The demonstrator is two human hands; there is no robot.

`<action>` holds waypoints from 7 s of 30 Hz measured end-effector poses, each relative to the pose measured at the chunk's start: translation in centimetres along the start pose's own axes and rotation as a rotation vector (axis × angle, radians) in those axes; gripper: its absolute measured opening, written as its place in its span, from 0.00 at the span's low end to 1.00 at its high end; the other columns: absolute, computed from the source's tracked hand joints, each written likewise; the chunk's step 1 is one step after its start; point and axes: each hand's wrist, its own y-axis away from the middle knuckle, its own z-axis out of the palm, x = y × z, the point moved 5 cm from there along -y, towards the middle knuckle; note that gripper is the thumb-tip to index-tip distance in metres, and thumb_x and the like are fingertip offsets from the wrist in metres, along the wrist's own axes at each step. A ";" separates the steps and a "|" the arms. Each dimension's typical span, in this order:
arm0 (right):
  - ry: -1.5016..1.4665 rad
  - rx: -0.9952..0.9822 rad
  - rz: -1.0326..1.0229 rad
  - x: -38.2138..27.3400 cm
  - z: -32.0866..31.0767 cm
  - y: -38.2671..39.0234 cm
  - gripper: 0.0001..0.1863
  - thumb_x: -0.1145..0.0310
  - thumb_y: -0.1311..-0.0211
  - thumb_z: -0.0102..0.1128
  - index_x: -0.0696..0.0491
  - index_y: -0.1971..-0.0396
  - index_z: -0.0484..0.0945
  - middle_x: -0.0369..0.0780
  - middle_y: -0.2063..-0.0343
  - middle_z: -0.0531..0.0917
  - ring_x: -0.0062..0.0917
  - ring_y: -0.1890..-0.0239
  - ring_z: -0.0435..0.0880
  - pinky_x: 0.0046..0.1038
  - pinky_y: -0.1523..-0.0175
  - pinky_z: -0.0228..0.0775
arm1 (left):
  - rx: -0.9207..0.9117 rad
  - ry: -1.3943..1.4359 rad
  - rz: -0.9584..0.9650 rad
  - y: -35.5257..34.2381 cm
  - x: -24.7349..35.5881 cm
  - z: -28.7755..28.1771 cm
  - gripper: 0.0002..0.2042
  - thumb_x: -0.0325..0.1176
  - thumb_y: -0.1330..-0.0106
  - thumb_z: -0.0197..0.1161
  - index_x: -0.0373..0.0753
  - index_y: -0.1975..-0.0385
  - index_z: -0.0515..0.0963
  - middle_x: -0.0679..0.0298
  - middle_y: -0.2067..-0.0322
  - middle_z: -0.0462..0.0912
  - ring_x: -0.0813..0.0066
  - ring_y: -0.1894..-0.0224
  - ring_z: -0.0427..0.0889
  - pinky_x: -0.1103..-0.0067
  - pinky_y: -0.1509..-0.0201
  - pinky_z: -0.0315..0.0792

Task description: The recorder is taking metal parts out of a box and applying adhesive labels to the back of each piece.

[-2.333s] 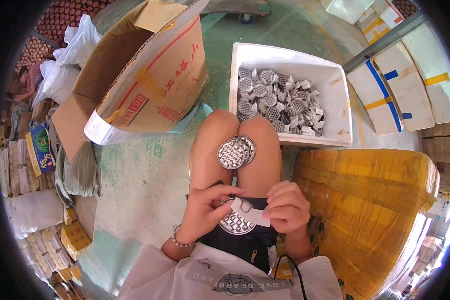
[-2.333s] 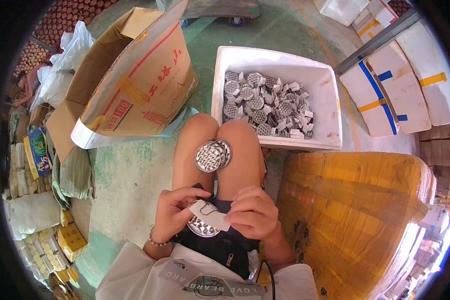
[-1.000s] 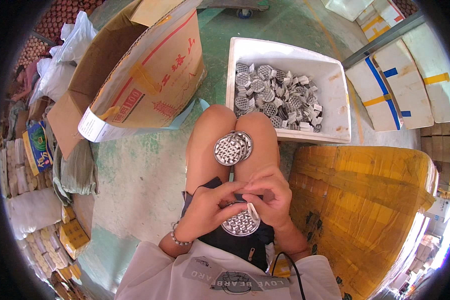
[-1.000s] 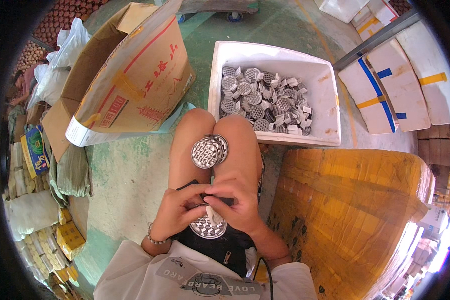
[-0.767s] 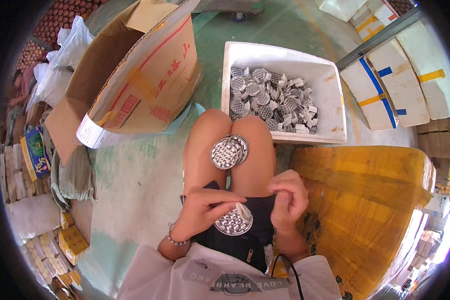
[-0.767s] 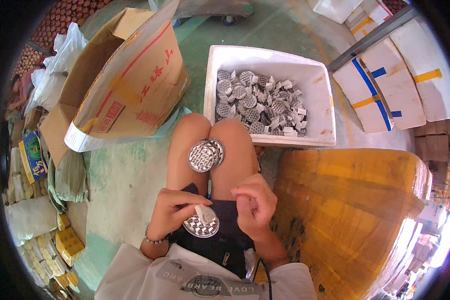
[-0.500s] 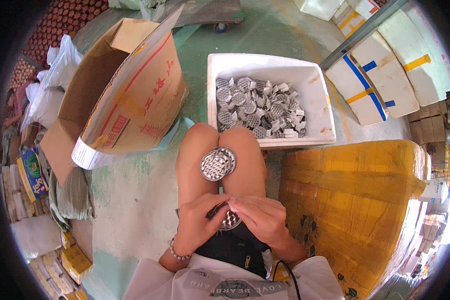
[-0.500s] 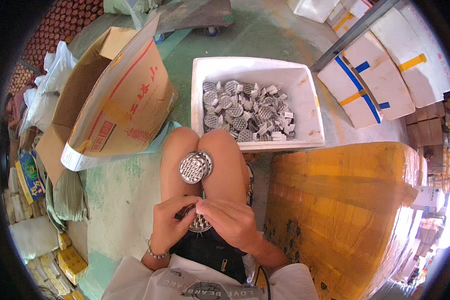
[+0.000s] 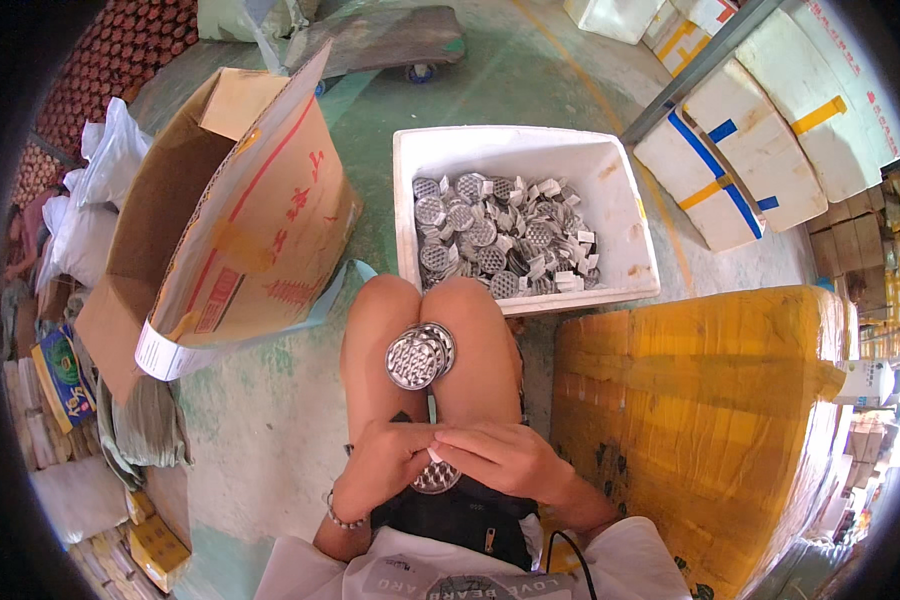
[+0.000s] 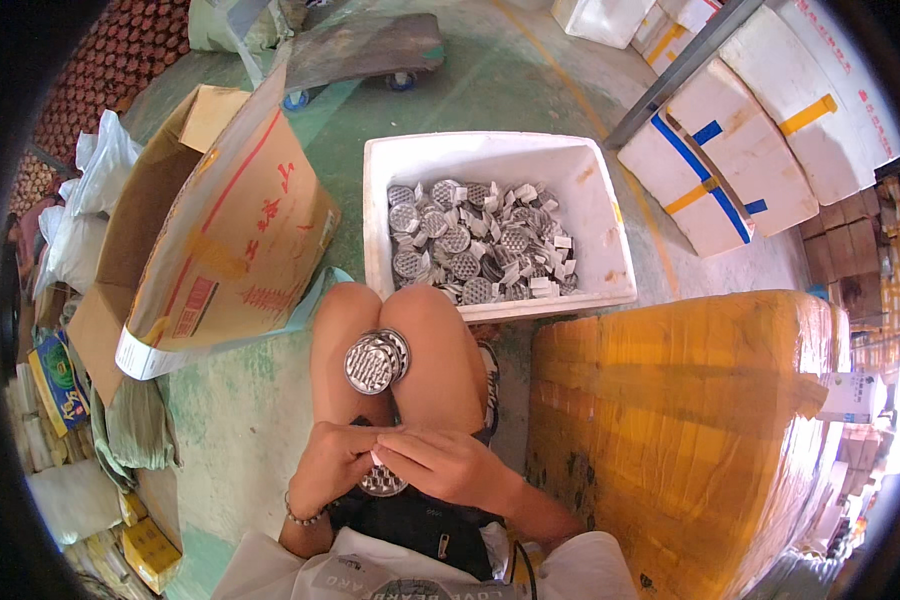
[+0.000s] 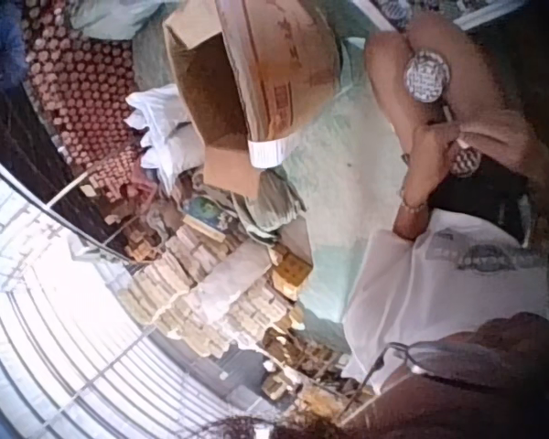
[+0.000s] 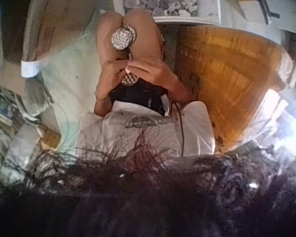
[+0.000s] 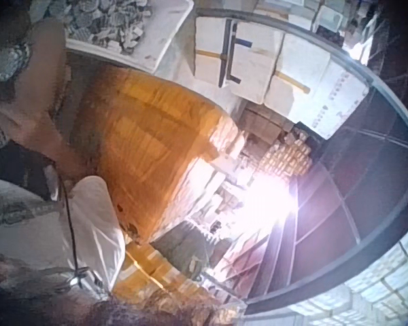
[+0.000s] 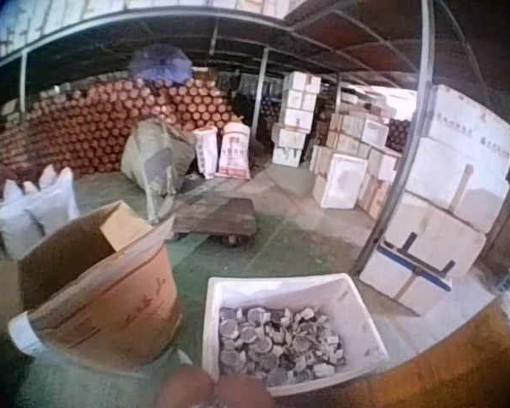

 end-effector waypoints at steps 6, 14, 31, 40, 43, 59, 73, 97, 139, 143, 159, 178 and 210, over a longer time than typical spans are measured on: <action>0.092 -0.136 0.143 1.4 -0.4 -1.1 0.16 0.74 0.42 0.63 0.60 0.53 0.82 0.41 0.58 0.84 0.31 0.55 0.87 0.31 0.52 0.81 | 0.261 -0.056 0.097 -1.2 0.7 -0.7 0.15 0.21 0.40 0.66 0.35 0.52 0.85 0.51 0.53 0.88 0.52 0.55 0.88 0.68 0.53 0.83; 0.399 -0.095 0.158 10.7 -2.0 -2.7 0.10 0.68 0.39 0.70 0.51 0.59 0.90 0.40 0.70 0.89 0.30 0.69 0.89 0.29 0.66 0.80 | 0.502 0.062 -0.110 -0.7 -0.9 -3.0 0.16 0.21 0.33 0.63 0.33 0.45 0.82 0.52 0.53 0.88 0.64 0.58 0.90 0.72 0.56 0.82; 0.502 -0.136 0.892 38.6 4.6 2.2 0.17 0.62 0.43 0.69 0.55 0.57 0.82 0.51 0.61 0.87 0.52 0.54 0.85 0.50 0.49 0.77 | 1.304 0.464 -0.074 9.3 -16.2 -16.5 0.20 0.35 0.27 0.66 0.32 0.40 0.76 0.59 0.47 0.82 0.73 0.41 0.78 0.73 0.34 0.70; -0.079 0.123 0.234 11.4 2.9 -10.7 0.11 0.78 0.41 0.68 0.54 0.58 0.87 0.43 0.61 0.88 0.35 0.58 0.87 0.34 0.49 0.78 | 0.989 0.254 -0.239 7.8 -14.6 -6.3 0.05 0.25 0.36 0.71 0.30 0.64 0.87 0.57 0.69 0.91 0.79 0.66 0.88 0.78 0.60 0.79; -0.267 -0.011 -0.097 3.5 4.7 -11.0 0.16 0.76 0.49 0.73 0.50 0.57 0.88 0.37 0.57 0.88 0.33 0.53 0.85 0.33 0.49 0.78 | 1.036 0.265 -0.174 8.7 -10.2 -3.0 0.12 0.25 0.39 0.71 0.31 0.55 0.85 0.56 0.67 0.90 0.75 0.66 0.88 0.76 0.60 0.80; -0.379 -0.037 -0.154 -0.2 7.7 -7.3 0.13 0.73 0.50 0.71 0.51 0.62 0.88 0.33 0.60 0.84 0.29 0.59 0.80 0.30 0.56 0.76 | 0.635 -0.283 0.138 9.9 -3.2 -2.5 0.16 0.22 0.49 0.66 0.32 0.58 0.83 0.51 0.67 0.86 0.48 0.66 0.86 0.64 0.61 0.79; -0.369 0.240 0.423 4.9 2.5 1.7 0.09 0.79 0.47 0.74 0.57 0.65 0.87 0.41 0.70 0.87 0.31 0.69 0.86 0.26 0.61 0.77 | 0.806 -0.396 -0.519 14.5 -21.4 1.0 0.20 0.36 0.31 0.65 0.30 0.45 0.78 0.48 0.65 0.84 0.45 0.63 0.84 0.60 0.57 0.77; -0.440 0.543 0.883 8.6 2.1 6.0 0.24 0.83 0.42 0.72 0.62 0.45 0.79 0.41 0.63 0.91 0.16 0.59 0.85 0.21 0.49 0.74 | 0.461 0.316 -0.149 -0.9 -8.4 -2.3 0.13 0.19 0.39 0.67 0.33 0.55 0.77 0.60 0.60 0.82 0.74 0.56 0.84 0.76 0.56 0.76; -0.296 0.311 0.507 6.5 1.7 2.3 0.19 0.88 0.51 0.70 0.57 0.58 0.87 0.45 0.56 0.87 0.34 0.56 0.88 0.31 0.51 0.80 | 0.404 0.278 0.013 0.0 -1.8 -0.6 0.07 0.25 0.34 0.70 0.33 0.59 0.88 0.58 0.67 0.86 0.72 0.67 0.84 0.78 0.64 0.75; -0.383 0.250 0.548 6.7 2.2 1.3 0.17 0.88 0.52 0.67 0.57 0.62 0.90 0.44 0.56 0.87 0.32 0.50 0.86 0.30 0.47 0.78 | 0.319 0.286 -0.015 -0.1 -1.6 -0.5 0.06 0.24 0.34 0.69 0.32 0.59 0.87 0.57 0.67 0.86 0.71 0.67 0.84 0.78 0.63 0.75; -0.187 0.534 0.262 4.1 1.2 2.0 0.14 0.87 0.52 0.74 0.57 0.67 0.82 0.43 0.69 0.89 0.34 0.66 0.88 0.31 0.58 0.79 | 0.377 0.488 -0.079 0.0 -1.5 -0.4 0.11 0.22 0.37 0.73 0.33 0.56 0.86 0.68 0.64 0.82 0.91 0.71 0.77 0.89 0.71 0.67; -0.478 0.472 0.303 5.2 1.9 2.2 0.12 0.87 0.49 0.70 0.59 0.65 0.83 0.43 0.69 0.88 0.30 0.64 0.86 0.29 0.58 0.78 | 0.424 0.582 -0.081 0.4 -1.9 -0.3 0.12 0.17 0.37 0.67 0.33 0.55 0.86 0.66 0.63 0.83 0.86 0.68 0.80 0.87 0.67 0.70; -0.736 0.275 0.461 4.1 1.8 0.3 0.13 0.68 0.28 0.58 0.62 0.55 0.84 0.47 0.56 0.87 0.32 0.52 0.87 0.32 0.45 0.76 | 0.445 0.272 -0.036 0.8 0.2 -0.9 0.07 0.22 0.37 0.72 0.32 0.60 0.86 0.60 0.69 0.86 0.78 0.72 0.83 0.83 0.68 0.75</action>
